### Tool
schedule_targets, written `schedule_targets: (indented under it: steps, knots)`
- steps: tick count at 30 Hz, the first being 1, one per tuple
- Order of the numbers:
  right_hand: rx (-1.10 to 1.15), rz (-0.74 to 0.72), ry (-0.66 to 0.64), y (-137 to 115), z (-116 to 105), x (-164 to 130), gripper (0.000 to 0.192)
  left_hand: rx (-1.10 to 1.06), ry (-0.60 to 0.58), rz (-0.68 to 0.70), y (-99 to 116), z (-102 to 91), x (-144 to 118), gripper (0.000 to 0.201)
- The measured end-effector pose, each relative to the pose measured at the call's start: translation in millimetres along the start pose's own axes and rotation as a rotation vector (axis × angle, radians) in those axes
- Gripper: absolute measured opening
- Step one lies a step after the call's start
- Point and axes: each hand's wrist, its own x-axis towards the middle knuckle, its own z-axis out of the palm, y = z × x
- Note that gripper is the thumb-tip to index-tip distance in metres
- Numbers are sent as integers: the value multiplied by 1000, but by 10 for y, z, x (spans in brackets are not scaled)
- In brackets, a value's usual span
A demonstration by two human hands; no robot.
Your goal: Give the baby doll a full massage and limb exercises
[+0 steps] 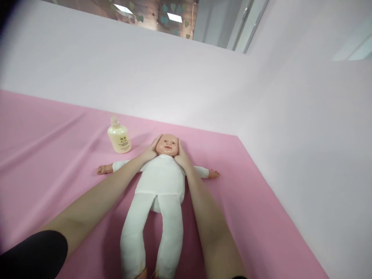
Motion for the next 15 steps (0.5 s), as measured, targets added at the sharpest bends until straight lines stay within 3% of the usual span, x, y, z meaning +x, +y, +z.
schedule_targets:
  steps: [9,15]
  knots:
    - [9,17,-59,-57,-18,-31,109,155,-105,50,-92,-186,36,104]
    - [-2,6,-61,-86,-7,-39,110,166,-114,22,-38,-121,17,109]
